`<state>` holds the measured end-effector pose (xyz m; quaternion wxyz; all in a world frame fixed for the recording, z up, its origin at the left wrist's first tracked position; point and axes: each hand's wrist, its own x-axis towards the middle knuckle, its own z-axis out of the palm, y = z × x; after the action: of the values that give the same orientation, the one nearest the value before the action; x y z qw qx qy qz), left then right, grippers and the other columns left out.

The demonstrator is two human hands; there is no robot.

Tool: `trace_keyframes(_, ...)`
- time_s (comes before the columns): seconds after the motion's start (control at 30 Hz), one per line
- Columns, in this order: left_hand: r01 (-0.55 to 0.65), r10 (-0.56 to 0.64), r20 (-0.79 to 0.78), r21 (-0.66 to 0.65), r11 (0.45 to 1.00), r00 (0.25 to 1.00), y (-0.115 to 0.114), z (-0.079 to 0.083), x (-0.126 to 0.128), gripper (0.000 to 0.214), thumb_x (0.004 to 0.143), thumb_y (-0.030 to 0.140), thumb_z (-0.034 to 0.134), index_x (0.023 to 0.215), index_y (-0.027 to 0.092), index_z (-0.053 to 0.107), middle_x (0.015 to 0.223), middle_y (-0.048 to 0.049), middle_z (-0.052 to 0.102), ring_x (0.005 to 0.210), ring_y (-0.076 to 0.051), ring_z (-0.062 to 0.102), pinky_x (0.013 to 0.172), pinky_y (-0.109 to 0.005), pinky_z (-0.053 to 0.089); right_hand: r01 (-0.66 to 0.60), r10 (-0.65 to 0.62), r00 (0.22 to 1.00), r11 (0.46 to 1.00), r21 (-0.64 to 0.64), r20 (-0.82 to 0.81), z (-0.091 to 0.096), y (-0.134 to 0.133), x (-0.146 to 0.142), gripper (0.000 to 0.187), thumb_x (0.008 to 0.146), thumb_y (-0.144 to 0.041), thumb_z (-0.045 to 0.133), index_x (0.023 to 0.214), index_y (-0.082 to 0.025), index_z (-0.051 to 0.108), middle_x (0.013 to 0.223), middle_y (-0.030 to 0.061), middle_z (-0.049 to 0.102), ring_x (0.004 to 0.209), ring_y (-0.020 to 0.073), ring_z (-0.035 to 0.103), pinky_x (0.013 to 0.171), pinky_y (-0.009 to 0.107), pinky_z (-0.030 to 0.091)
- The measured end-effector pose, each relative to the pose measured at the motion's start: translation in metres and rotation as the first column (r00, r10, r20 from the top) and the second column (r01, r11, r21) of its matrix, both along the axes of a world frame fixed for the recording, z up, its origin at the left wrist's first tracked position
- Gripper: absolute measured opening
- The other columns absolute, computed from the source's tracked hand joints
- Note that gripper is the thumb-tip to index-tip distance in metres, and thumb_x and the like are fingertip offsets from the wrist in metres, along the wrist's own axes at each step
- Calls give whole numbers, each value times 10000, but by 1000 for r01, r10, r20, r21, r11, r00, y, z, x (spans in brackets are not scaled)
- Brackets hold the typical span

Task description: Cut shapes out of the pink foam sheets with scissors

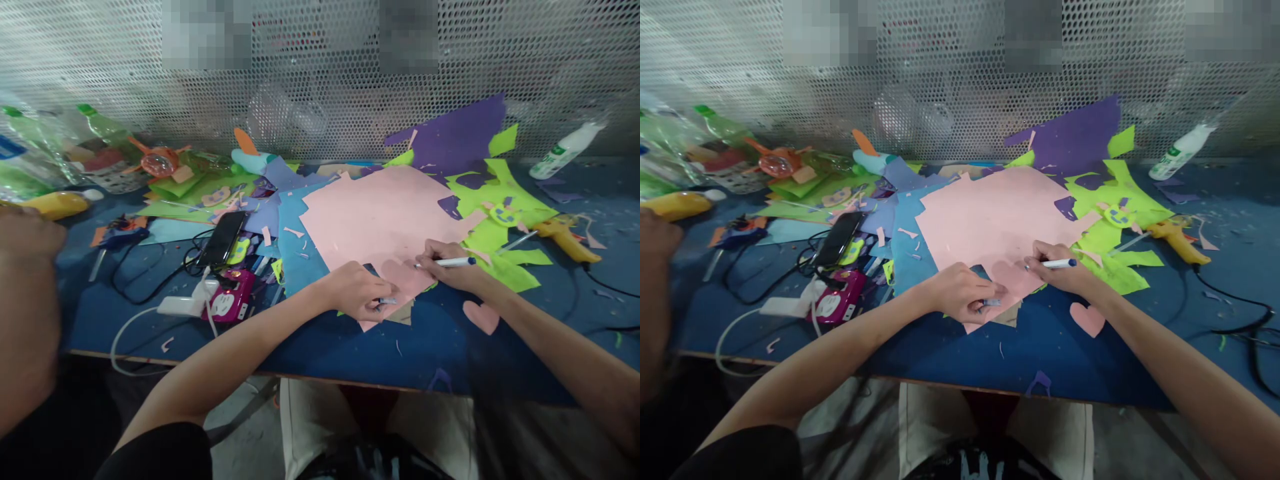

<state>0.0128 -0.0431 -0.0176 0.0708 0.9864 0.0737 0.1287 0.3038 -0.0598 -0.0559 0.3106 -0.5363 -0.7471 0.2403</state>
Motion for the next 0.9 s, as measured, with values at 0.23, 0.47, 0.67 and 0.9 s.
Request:
trace_keyframes(0.23, -32, 32, -12, -21, 999, 999, -1, 2, 1, 278, 880, 364, 534, 663, 204, 605, 672, 16, 692, 525, -94, 542, 485, -272, 313, -36, 37, 995, 999, 12, -96, 5, 1, 2, 336, 887, -344, 605, 649, -255, 386, 474, -74, 427, 420, 95, 389, 424, 227, 280)
trace_keyframes(0.47, -37, 36, -11, -28, 999, 999, 0, 2, 0, 310, 912, 383, 555, 667, 202, 611, 629, 5, 677, 546, -107, 579, 487, -273, 292, 193, -183, 958, 981, 25, -221, 23, -24, -6, 251, 897, -410, 667, 743, -251, 549, 528, -44, 549, 436, 128, 499, 440, 250, 375)
trace_keyframes(0.67, 10, -9, 31, -28, 1000, 999, 0, 0, -1, 283, 904, 366, 578, 679, 195, 595, 617, 15, 657, 513, -101, 540, 482, -275, 274, 238, -248, 900, 969, -74, -357, 14, -42, -22, 183, 940, -386, 584, 810, -258, 590, 601, -17, 664, 414, 143, 587, 408, 253, 445)
trace_keyframes(0.9, -1, 2, 47, -15, 1000, 999, 0, 0, -1, 268, 880, 346, 574, 661, 192, 563, 590, 22, 631, 495, -100, 508, 473, -277, 254, 337, -332, 919, 942, -13, -212, 4, -40, -23, 253, 923, -378, 586, 705, -255, 543, 565, -13, 678, 481, 166, 650, 484, 258, 475)
